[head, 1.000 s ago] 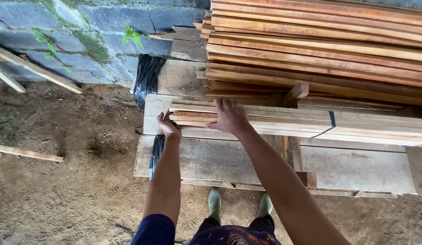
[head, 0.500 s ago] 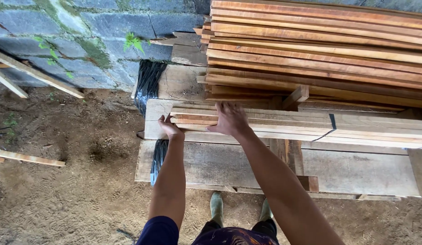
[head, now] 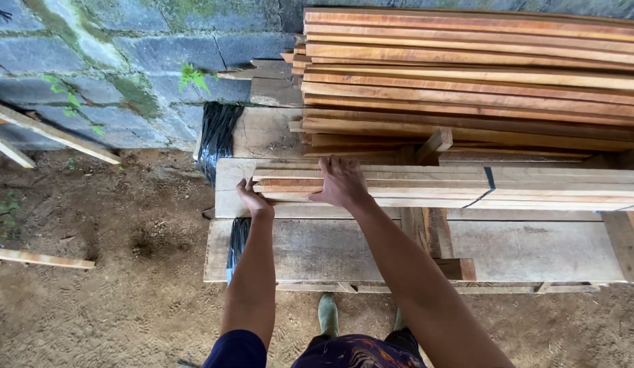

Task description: Bundling long thin strips of wood together using elastic straps.

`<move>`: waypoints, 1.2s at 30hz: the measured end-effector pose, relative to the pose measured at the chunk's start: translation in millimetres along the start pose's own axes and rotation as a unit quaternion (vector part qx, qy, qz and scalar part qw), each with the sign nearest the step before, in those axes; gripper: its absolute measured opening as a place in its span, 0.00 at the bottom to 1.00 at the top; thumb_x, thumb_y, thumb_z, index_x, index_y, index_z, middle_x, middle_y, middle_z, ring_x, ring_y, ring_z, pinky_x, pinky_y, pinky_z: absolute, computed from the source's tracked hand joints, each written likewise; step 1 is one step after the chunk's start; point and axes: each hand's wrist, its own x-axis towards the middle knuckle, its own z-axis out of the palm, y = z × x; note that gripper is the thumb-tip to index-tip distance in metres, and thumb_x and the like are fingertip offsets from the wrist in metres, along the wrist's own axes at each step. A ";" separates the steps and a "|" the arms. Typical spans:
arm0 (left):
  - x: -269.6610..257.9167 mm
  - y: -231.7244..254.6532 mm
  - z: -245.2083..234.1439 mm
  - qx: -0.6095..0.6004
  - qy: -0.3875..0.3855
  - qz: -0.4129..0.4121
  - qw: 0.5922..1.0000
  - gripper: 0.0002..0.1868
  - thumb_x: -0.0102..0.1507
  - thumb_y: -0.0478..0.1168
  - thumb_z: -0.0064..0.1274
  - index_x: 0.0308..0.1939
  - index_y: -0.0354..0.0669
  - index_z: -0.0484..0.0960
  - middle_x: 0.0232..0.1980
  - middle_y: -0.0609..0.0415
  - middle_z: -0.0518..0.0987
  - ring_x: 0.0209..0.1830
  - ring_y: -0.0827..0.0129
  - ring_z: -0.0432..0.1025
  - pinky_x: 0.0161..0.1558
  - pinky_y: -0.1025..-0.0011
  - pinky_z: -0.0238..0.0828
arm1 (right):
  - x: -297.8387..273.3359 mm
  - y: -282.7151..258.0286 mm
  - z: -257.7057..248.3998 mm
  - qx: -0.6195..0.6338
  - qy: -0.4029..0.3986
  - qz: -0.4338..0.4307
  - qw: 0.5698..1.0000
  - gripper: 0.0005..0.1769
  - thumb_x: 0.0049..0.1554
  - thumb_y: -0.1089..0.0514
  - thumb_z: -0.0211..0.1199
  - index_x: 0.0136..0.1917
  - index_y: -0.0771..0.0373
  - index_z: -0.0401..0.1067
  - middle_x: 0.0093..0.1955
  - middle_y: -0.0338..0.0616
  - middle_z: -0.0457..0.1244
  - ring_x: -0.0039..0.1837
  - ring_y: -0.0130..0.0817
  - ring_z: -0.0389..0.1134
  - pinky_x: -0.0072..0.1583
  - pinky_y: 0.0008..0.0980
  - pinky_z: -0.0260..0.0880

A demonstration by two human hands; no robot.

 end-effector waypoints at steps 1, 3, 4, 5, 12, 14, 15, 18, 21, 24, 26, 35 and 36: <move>29.4 -7.0 -21.7 0.001 0.002 0.001 1.000 0.29 0.58 0.70 0.49 0.48 0.56 0.82 0.70 0.33 0.69 0.68 0.41 0.67 0.67 0.48 0.61 | -3.5 -1.6 4.1 0.002 -0.001 -0.001 1.000 0.50 0.35 0.18 0.68 0.55 0.57 0.66 0.48 0.49 0.67 0.53 0.51 0.73 0.53 0.54 0.66; 92.6 -20.3 -50.4 0.131 -0.063 -0.011 0.989 0.27 0.58 0.75 0.44 0.47 0.68 0.81 0.53 0.44 0.83 0.27 0.53 0.79 0.12 0.72 0.66 | -1.2 2.6 7.8 -0.015 0.022 -0.015 1.000 0.47 0.35 0.17 0.67 0.50 0.57 0.67 0.44 0.49 0.67 0.50 0.49 0.73 0.50 0.51 0.67; 61.9 -3.9 -36.0 0.129 -0.064 -0.010 0.989 0.27 0.58 0.75 0.44 0.47 0.68 0.81 0.53 0.44 0.83 0.27 0.53 0.79 0.12 0.72 0.66 | -1.5 2.9 6.7 -0.016 0.023 -0.016 0.999 0.47 0.35 0.17 0.67 0.50 0.57 0.67 0.44 0.49 0.67 0.50 0.49 0.73 0.50 0.51 0.67; 31.2 12.2 -21.6 0.150 -0.113 0.041 0.981 0.25 0.63 0.69 0.37 0.46 0.65 0.82 0.51 0.51 0.83 0.39 0.59 0.78 0.34 0.72 0.67 | -1.7 3.6 5.9 -0.010 0.023 -0.026 0.999 0.47 0.36 0.18 0.68 0.50 0.57 0.67 0.44 0.49 0.66 0.50 0.50 0.73 0.50 0.51 0.68; -90.5 76.9 67.7 0.401 -0.233 0.490 0.738 0.15 0.63 0.33 0.45 0.44 0.49 0.87 0.45 0.50 0.85 0.54 0.54 0.77 0.61 0.60 0.68 | -1.0 7.3 4.0 0.013 0.035 -0.051 0.998 0.51 0.38 0.13 0.62 0.51 0.59 0.68 0.43 0.50 0.67 0.50 0.50 0.73 0.50 0.51 0.69; -106.6 59.4 90.7 0.510 -0.255 0.542 0.617 0.13 0.65 0.40 0.46 0.44 0.50 0.87 0.42 0.50 0.85 0.52 0.56 0.78 0.61 0.59 0.69 | 1.9 15.0 33.6 0.011 0.060 -0.063 0.996 0.49 0.38 0.15 0.63 0.50 0.59 0.69 0.43 0.48 0.66 0.49 0.48 0.73 0.49 0.49 0.69; -115.8 50.0 101.5 0.604 -0.270 0.578 0.478 0.14 0.66 0.47 0.47 0.45 0.52 0.87 0.40 0.50 0.85 0.50 0.58 0.79 0.60 0.59 0.69 | 1.7 18.9 48.2 0.009 0.085 -0.074 0.994 0.47 0.38 0.17 0.65 0.50 0.59 0.69 0.42 0.46 0.65 0.48 0.47 0.73 0.48 0.47 0.69; -77.7 -6.8 92.8 0.694 -0.218 0.600 0.334 0.22 0.68 0.57 0.33 0.35 0.58 0.82 0.31 0.57 0.83 0.36 0.64 0.81 0.54 0.62 0.73 | 13.7 33.8 118.5 -0.010 0.096 -0.070 0.993 0.38 0.42 0.22 0.62 0.48 0.57 0.69 0.41 0.43 0.64 0.46 0.46 0.72 0.46 0.45 0.68; -61.1 -11.1 90.6 0.660 -0.195 0.650 0.323 0.19 0.67 0.55 0.33 0.29 0.61 0.77 0.25 0.63 0.79 0.29 0.66 0.80 0.43 0.67 0.74 | 4.5 24.3 69.6 0.026 0.086 -0.062 0.994 0.41 0.40 0.25 0.64 0.53 0.57 0.70 0.44 0.42 0.65 0.49 0.46 0.73 0.47 0.45 0.70; -87.0 2.9 102.2 0.646 -0.190 0.668 0.318 0.15 0.63 0.54 0.39 0.25 0.59 0.73 0.21 0.61 0.74 0.26 0.62 0.78 0.38 0.63 0.72 | -1.6 28.1 30.8 0.069 0.107 -0.093 0.987 0.44 0.37 0.23 0.66 0.51 0.60 0.71 0.42 0.48 0.66 0.48 0.49 0.73 0.48 0.47 0.71; -98.7 10.1 105.8 0.637 -0.194 0.673 0.322 0.15 0.63 0.52 0.41 0.25 0.56 0.74 0.21 0.59 0.75 0.27 0.61 0.78 0.38 0.63 0.73 | -6.4 50.5 29.5 0.087 0.115 -0.094 0.985 0.48 0.36 0.18 0.64 0.50 0.61 0.71 0.42 0.50 0.66 0.48 0.52 0.73 0.48 0.50 0.71; -113.4 15.6 109.9 0.634 -0.183 0.684 0.310 0.15 0.62 0.51 0.43 0.23 0.53 0.74 0.20 0.56 0.76 0.26 0.59 0.79 0.39 0.63 0.75 | -95.5 182.9 -11.3 0.079 0.039 -0.033 0.996 0.48 0.39 0.19 0.68 0.53 0.61 0.71 0.48 0.53 0.69 0.55 0.52 0.73 0.56 0.50 0.70; -116.6 15.7 111.4 0.639 -0.174 0.685 0.303 0.15 0.62 0.51 0.43 0.23 0.54 0.74 0.20 0.58 0.76 0.26 0.60 0.79 0.39 0.65 0.75 | -107.7 198.0 -21.0 0.065 0.032 -0.009 0.997 0.49 0.38 0.19 0.68 0.55 0.61 0.70 0.51 0.53 0.69 0.58 0.52 0.73 0.59 0.50 0.69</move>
